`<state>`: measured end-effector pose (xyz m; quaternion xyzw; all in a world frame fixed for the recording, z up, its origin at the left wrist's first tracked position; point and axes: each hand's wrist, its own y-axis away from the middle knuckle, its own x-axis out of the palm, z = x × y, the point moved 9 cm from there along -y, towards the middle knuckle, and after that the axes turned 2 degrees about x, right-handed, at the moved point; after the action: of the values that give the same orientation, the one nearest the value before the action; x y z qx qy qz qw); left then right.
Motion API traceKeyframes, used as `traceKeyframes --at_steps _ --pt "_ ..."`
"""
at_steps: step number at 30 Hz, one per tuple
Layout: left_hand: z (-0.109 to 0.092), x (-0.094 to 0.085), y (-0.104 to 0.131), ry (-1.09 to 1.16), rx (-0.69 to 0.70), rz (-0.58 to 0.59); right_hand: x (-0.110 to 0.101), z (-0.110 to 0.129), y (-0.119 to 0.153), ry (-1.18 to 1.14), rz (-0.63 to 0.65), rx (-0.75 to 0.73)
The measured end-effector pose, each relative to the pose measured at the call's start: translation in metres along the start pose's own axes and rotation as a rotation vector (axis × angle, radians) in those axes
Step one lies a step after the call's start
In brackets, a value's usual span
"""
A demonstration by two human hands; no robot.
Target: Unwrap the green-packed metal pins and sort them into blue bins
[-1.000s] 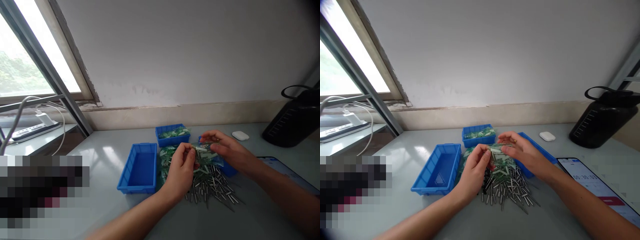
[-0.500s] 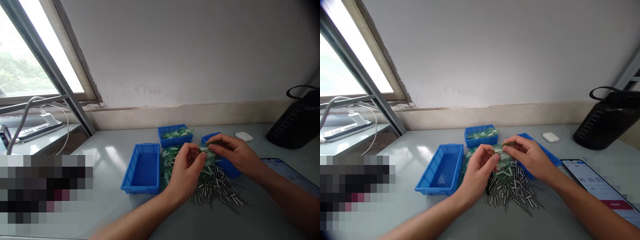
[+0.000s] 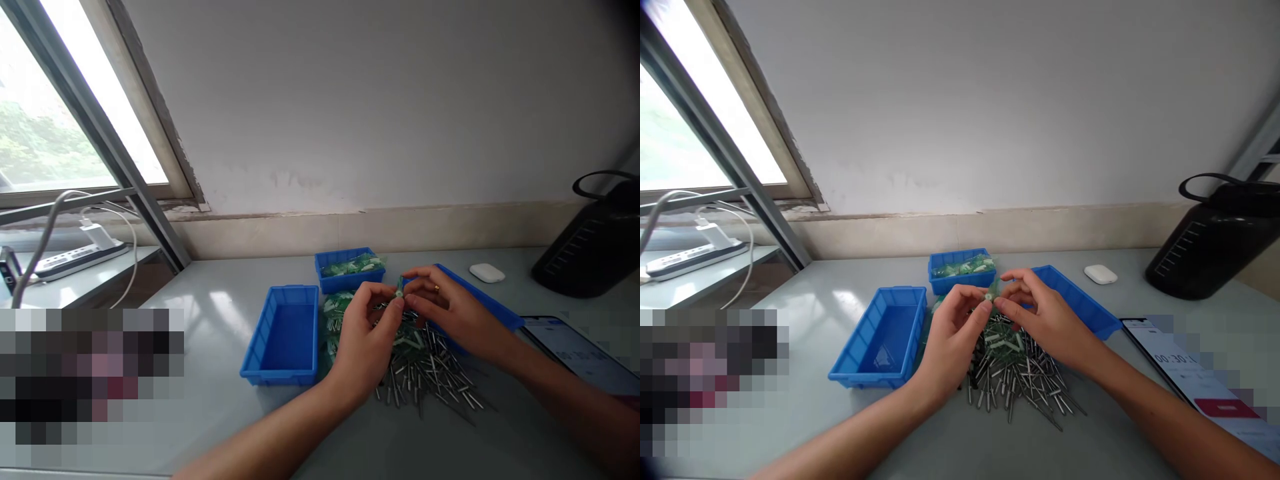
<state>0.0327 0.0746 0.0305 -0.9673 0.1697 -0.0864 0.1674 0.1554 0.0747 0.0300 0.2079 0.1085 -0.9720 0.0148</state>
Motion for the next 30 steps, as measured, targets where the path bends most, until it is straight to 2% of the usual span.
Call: traceKeyframes --at_steps 7,15,22,30 --pt "0.006 0.0 -0.001 -0.038 -0.006 0.037 0.0 0.0 0.0 0.034 0.026 -0.045" --pt "0.0 -0.001 -0.001 -0.283 0.079 0.041 0.003 0.01 0.006 0.14 0.033 -0.087" --pt "-0.003 -0.001 -0.001 -0.348 0.127 0.04 0.005 0.014 0.009 0.078 0.061 -0.052" --pt "-0.009 -0.001 0.001 -0.401 0.154 0.03 0.004 0.016 0.009 0.151 0.048 -0.088"
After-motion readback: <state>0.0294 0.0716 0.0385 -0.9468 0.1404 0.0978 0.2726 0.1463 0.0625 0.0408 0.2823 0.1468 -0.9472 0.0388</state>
